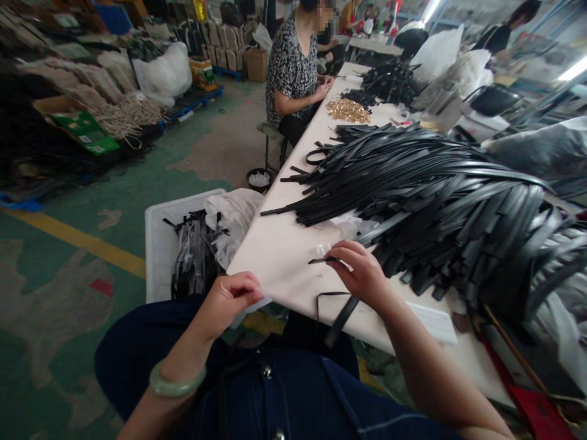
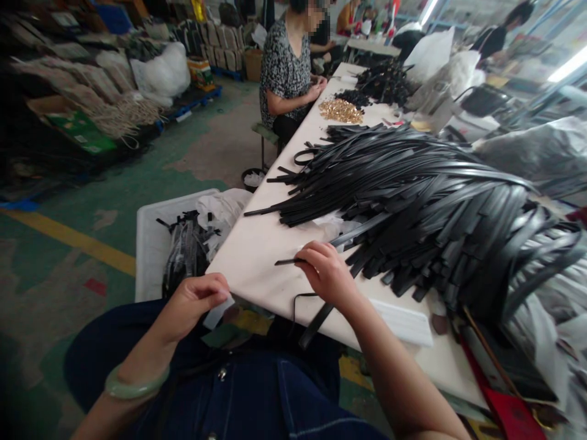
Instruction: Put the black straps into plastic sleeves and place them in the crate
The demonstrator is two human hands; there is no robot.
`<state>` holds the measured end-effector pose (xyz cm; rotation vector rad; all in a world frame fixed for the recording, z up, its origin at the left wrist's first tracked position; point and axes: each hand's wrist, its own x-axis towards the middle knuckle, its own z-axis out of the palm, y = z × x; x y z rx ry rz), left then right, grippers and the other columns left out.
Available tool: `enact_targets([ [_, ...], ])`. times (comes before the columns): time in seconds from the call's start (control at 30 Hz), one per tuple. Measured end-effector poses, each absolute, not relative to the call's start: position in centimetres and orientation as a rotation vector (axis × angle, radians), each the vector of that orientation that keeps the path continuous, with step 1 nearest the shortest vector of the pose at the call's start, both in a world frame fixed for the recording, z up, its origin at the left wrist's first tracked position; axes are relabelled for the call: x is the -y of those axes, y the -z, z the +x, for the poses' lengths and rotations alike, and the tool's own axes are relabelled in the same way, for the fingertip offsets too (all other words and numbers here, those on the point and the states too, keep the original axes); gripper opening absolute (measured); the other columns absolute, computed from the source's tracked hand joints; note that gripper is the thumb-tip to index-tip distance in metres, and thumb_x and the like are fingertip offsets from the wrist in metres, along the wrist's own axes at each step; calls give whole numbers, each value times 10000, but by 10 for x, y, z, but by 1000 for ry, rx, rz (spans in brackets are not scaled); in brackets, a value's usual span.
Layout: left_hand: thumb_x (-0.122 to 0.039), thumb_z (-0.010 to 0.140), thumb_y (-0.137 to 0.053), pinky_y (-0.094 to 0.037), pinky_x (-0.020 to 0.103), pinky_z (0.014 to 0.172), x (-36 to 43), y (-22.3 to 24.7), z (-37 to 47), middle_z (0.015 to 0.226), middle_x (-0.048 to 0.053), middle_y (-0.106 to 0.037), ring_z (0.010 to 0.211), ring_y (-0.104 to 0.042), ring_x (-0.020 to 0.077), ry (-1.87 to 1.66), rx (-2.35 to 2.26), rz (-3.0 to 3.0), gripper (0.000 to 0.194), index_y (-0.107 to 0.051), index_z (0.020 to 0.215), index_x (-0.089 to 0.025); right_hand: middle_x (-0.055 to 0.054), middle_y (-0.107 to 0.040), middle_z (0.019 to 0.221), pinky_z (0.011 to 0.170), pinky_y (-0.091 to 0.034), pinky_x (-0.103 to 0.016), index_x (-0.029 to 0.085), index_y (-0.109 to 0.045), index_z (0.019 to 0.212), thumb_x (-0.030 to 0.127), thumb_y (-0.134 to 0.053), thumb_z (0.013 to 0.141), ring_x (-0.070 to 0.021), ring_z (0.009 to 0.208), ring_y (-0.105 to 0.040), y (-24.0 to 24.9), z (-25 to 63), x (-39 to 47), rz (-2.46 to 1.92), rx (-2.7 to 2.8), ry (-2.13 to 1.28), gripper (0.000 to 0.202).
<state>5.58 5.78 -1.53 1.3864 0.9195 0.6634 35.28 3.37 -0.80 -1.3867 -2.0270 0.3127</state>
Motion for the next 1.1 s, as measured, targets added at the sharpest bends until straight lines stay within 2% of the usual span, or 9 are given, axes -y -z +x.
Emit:
enact_targets([
  [0.23,-397,675,-755,-347,230,552,-57,25,72,585,-20,-482,572,-445,104,-806,-1019,1321,342,-569,546,-141,-51,-615,764,717,-422,-312,182,-605,865,243,-500,918,-168,736,-553,-28,298,-12,-1266,2070,-578,132],
  [0.33,-378,654,-770,-362,231,563,-56,24,73,586,-18,-493,579,-457,109,-792,-1041,1328,328,-570,547,-141,-48,-604,756,688,-410,-302,181,-601,857,236,-508,910,-166,715,-537,-28,291,-9,-1323,2029,-549,121],
  [0.53,-294,649,-755,-370,230,559,-56,19,72,590,-14,-523,577,-479,113,-789,-1083,1352,245,-597,543,-141,-53,-602,763,742,-386,-315,178,-609,850,234,-506,909,-174,739,-539,-25,284,-13,-1356,2138,-458,131],
  [0.7,-280,669,-718,-388,239,584,-57,14,73,609,3,-565,611,-522,137,-745,-1136,1505,154,-673,598,-151,-51,-585,735,751,-346,-315,166,-615,786,229,-488,918,-166,705,-519,-28,280,-18,-1386,2371,-344,195],
  [0.87,-226,737,-662,-420,257,680,-55,10,77,686,17,-615,710,-571,161,-651,-1107,1760,96,-709,668,-179,-46,-594,746,748,-318,-317,161,-601,756,190,-505,905,-153,687,-525,-25,273,-25,-1357,2667,-251,180],
  [0.93,-193,765,-635,-419,259,699,-55,12,73,704,17,-618,736,-573,163,-600,-1088,1845,114,-698,670,-183,-49,-622,789,743,-329,-309,162,-613,814,242,-531,911,-161,719,-554,-20,275,-29,-1322,2721,-305,150],
  [1.03,-193,796,-623,-416,269,718,-55,19,63,739,27,-621,759,-575,168,-601,-1204,1948,126,-692,691,-178,-56,-665,792,738,-353,-305,159,-628,839,352,-569,898,-186,753,-603,-10,285,-35,-1409,2739,-415,211],
  [1.1,-208,814,-619,-419,275,725,-53,25,59,755,34,-628,764,-578,171,-600,-1247,1975,133,-704,716,-179,-61,-681,753,729,-361,-306,154,-631,787,322,-552,906,-191,728,-623,-4,288,-37,-1505,2748,-454,220],
])
